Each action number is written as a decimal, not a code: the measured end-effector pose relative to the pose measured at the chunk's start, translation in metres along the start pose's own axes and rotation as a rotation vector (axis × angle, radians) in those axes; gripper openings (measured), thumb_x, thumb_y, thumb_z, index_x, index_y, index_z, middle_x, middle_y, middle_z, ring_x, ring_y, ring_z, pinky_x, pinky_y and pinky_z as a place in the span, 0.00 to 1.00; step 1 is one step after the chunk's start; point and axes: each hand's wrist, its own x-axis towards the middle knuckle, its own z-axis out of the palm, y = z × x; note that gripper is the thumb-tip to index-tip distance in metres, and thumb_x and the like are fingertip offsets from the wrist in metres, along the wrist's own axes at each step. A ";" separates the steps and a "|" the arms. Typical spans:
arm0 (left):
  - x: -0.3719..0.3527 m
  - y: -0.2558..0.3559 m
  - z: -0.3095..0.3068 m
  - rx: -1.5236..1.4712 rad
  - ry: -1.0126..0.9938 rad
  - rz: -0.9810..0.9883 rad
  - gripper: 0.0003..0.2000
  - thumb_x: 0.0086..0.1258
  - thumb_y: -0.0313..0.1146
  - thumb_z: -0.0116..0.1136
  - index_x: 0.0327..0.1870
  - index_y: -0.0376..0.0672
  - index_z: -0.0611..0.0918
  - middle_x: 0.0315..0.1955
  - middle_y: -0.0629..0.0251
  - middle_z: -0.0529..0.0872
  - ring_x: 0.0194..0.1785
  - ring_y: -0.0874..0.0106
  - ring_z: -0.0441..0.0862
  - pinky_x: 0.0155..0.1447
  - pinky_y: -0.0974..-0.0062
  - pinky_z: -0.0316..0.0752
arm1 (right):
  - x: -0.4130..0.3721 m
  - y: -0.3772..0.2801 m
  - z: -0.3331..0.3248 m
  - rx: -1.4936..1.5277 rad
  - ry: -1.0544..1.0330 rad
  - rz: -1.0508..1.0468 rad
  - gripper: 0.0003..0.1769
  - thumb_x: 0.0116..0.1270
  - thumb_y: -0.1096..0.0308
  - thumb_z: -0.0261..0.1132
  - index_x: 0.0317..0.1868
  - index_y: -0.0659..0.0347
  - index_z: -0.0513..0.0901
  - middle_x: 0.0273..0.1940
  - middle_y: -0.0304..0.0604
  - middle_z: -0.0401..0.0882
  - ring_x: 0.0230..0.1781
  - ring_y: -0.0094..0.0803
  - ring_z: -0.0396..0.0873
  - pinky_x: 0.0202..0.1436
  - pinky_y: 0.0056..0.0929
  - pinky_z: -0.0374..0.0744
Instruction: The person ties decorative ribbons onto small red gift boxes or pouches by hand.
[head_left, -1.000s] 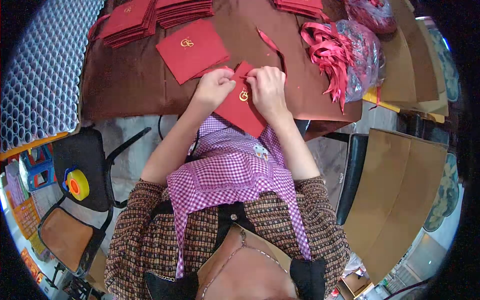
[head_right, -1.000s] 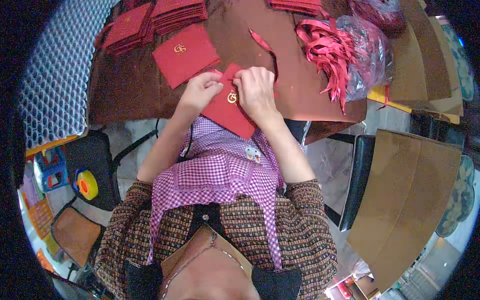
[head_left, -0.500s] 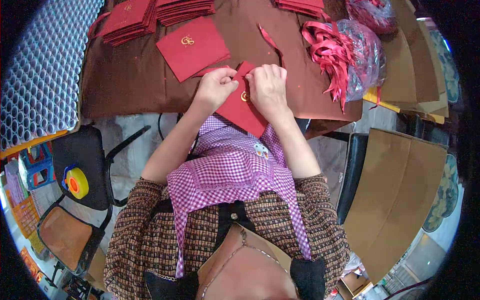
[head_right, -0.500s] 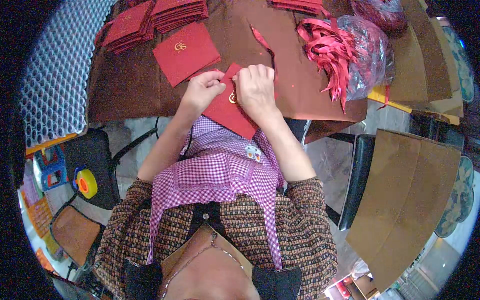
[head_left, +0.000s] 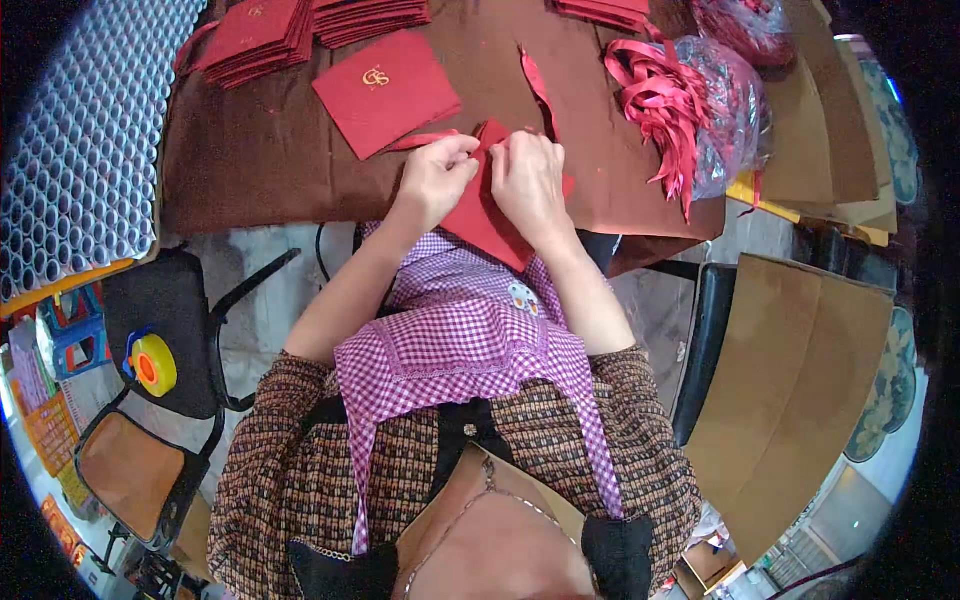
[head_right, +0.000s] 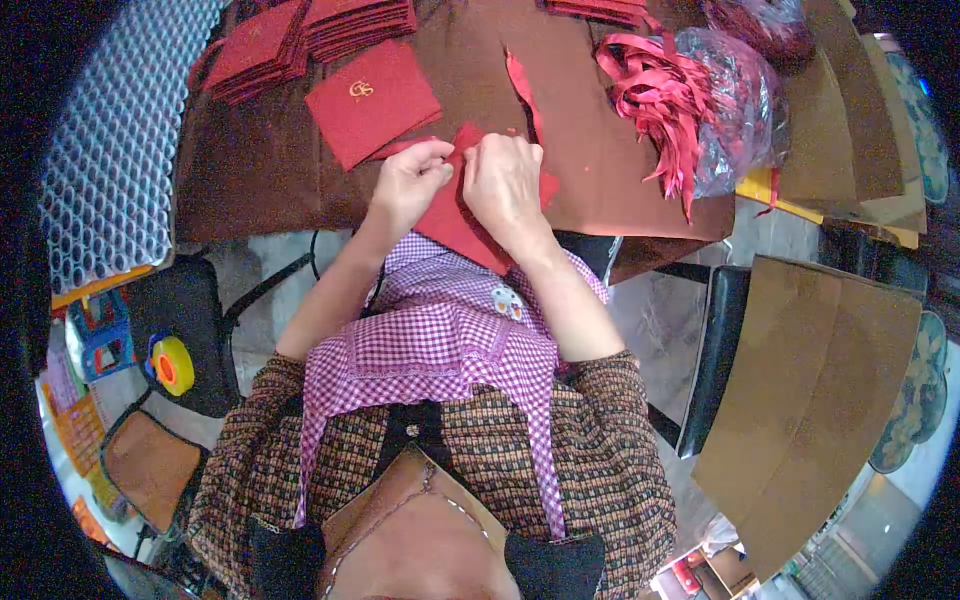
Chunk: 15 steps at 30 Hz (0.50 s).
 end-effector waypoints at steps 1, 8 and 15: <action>0.000 -0.001 0.001 0.048 0.008 0.013 0.12 0.64 0.22 0.58 0.49 0.33 0.79 0.29 0.73 0.80 0.33 0.85 0.75 0.38 0.85 0.72 | -0.001 0.000 -0.001 0.065 -0.037 0.079 0.09 0.61 0.67 0.62 0.28 0.63 0.75 0.27 0.52 0.76 0.34 0.49 0.74 0.42 0.46 0.66; -0.005 0.004 0.006 0.235 0.052 0.090 0.14 0.62 0.26 0.58 0.49 0.35 0.80 0.30 0.61 0.85 0.33 0.78 0.80 0.40 0.77 0.76 | -0.003 -0.006 -0.001 0.119 -0.035 0.184 0.07 0.63 0.68 0.62 0.31 0.63 0.76 0.30 0.49 0.79 0.36 0.47 0.76 0.43 0.44 0.69; -0.005 0.022 -0.004 0.338 -0.026 0.031 0.15 0.61 0.28 0.60 0.49 0.35 0.79 0.26 0.62 0.82 0.29 0.78 0.77 0.35 0.75 0.74 | 0.026 0.010 -0.045 0.136 -0.089 -0.090 0.13 0.58 0.72 0.65 0.45 0.52 0.83 0.39 0.41 0.78 0.47 0.41 0.73 0.51 0.40 0.69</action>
